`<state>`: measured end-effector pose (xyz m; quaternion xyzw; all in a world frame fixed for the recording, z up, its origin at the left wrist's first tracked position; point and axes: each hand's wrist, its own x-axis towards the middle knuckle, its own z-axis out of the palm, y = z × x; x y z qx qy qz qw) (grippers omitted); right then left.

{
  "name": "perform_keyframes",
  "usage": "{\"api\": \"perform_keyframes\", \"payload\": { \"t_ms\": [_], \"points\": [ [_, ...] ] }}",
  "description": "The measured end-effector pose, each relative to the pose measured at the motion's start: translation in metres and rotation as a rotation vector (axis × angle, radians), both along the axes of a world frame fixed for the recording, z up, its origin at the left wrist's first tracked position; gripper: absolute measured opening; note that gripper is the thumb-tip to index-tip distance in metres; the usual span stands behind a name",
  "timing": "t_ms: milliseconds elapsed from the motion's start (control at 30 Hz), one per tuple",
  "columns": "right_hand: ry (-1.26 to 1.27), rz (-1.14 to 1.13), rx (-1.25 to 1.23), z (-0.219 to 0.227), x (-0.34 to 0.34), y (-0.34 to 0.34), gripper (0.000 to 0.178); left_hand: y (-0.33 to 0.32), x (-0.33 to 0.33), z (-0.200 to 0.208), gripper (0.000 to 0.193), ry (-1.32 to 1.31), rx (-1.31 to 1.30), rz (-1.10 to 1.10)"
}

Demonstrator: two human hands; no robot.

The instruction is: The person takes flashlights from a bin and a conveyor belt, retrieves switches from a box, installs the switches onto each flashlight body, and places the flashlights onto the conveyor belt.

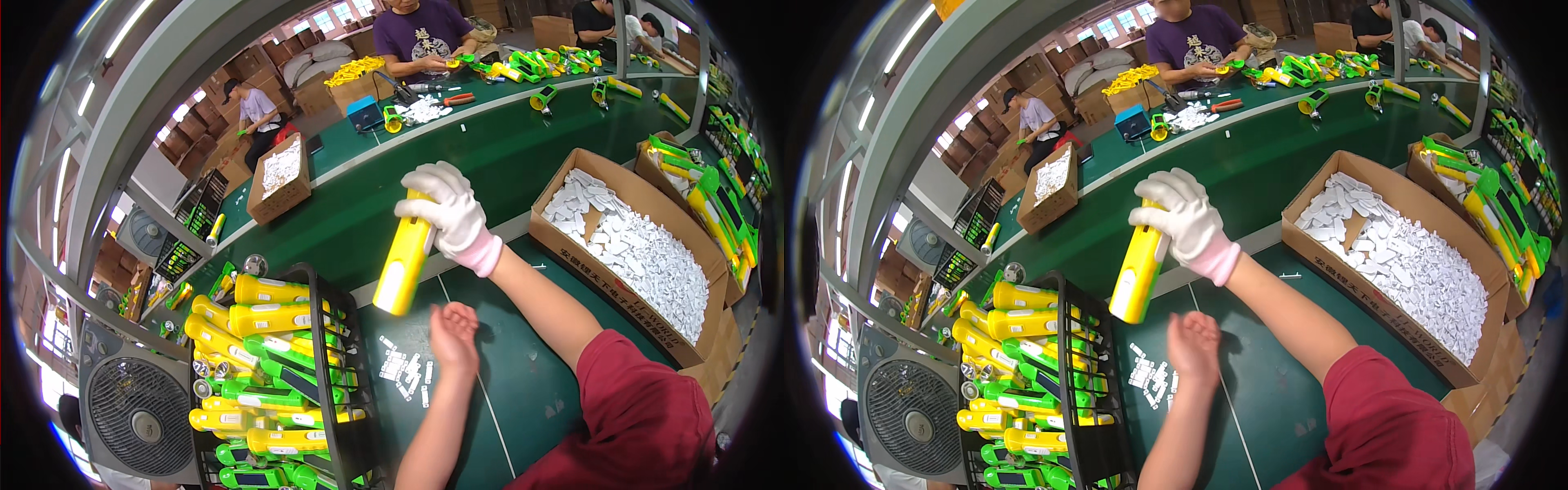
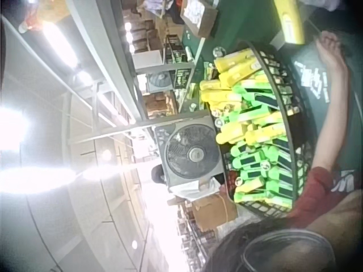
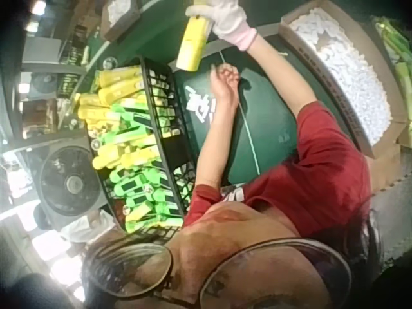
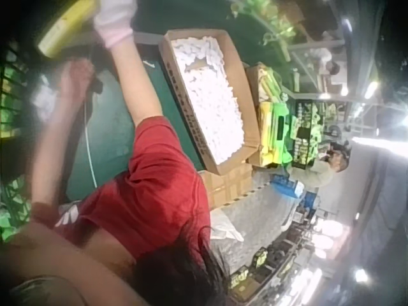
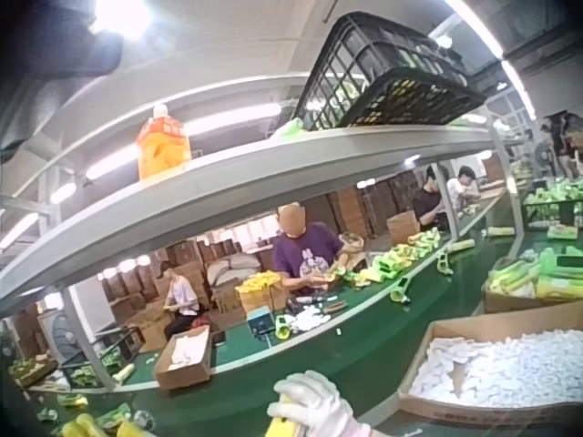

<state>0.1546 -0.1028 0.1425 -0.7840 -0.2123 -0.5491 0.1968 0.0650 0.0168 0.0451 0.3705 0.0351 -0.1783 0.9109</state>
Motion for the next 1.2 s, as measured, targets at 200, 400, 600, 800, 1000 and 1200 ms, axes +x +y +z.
{"api": "perform_keyframes", "payload": {
  "t_ms": [200,400,600,800,1000,1200],
  "points": [
    [-0.053,0.11,0.033,0.021,-0.024,0.008,0.025,0.045,0.037,0.067,0.077,-0.178,-0.431,-0.464],
    [-0.155,0.092,0.075,0.042,-0.039,0.013,0.039,0.055,0.026,0.094,0.076,-0.471,-0.122,-0.466],
    [-0.13,0.007,0.196,0.039,-0.042,0.005,0.057,0.044,0.026,0.093,0.067,-0.435,-0.234,-0.427],
    [0.916,-0.349,0.109,0.031,-0.06,-0.026,0.023,0.042,0.028,0.09,0.05,-0.236,-0.072,-0.24],
    [1.237,-0.681,-0.114,0.061,-0.073,-0.142,0.017,0.024,0.016,0.07,0.041,-0.112,0.025,-0.187],
    [1.746,-0.659,-0.515,-0.005,-0.148,-0.252,0.033,0.006,-0.012,0.061,0.037,-0.166,0.125,-0.286]
  ]
}}
